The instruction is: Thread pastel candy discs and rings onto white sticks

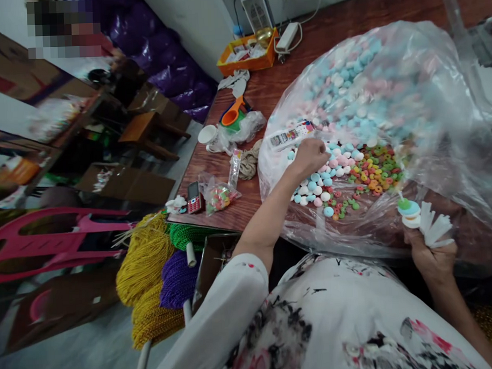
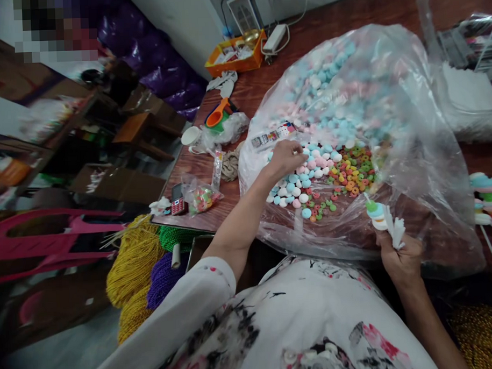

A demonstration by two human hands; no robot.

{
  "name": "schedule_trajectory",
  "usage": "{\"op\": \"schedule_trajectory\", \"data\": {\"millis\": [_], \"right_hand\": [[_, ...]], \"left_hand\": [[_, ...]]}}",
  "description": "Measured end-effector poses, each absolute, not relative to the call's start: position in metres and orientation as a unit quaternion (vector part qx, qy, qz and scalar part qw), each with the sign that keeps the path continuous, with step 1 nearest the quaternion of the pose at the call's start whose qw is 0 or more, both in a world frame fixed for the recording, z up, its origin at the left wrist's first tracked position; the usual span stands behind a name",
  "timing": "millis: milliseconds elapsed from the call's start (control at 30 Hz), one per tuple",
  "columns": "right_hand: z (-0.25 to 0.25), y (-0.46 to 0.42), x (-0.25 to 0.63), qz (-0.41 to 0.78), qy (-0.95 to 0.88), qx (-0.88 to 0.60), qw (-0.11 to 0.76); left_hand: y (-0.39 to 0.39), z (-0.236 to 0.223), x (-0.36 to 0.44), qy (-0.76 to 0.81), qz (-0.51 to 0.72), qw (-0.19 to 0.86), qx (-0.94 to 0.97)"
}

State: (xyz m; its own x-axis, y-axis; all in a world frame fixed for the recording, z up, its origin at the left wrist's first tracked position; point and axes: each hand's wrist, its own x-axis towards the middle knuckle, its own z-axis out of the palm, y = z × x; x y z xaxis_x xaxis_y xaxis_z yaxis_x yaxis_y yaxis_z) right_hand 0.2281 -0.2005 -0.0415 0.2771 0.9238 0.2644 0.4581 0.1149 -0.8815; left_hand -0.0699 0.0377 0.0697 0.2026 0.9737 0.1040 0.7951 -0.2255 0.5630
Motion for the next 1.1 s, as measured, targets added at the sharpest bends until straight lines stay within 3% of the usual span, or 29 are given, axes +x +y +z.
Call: {"op": "schedule_trajectory", "data": {"millis": [167, 433, 767, 1100], "right_hand": [[-0.018, -0.199, 0.218, 0.179, -0.615, -0.602, 0.476], [0.025, -0.182, 0.174, 0.266, -0.657, -0.557, 0.433], [0.022, -0.181, 0.176, 0.303, -0.659, -0.569, 0.388], [0.027, -0.190, 0.176, 0.282, -0.659, -0.570, 0.403]], "left_hand": [[0.006, 0.062, -0.061, 0.553, 0.228, 0.087, 0.797], [-0.070, 0.066, -0.049, 0.438, 0.495, 0.369, 0.653], [-0.102, 0.071, -0.041, 0.353, 0.523, 0.519, 0.577], [-0.104, 0.056, -0.036, 0.440, 0.530, 0.601, 0.406]]}}
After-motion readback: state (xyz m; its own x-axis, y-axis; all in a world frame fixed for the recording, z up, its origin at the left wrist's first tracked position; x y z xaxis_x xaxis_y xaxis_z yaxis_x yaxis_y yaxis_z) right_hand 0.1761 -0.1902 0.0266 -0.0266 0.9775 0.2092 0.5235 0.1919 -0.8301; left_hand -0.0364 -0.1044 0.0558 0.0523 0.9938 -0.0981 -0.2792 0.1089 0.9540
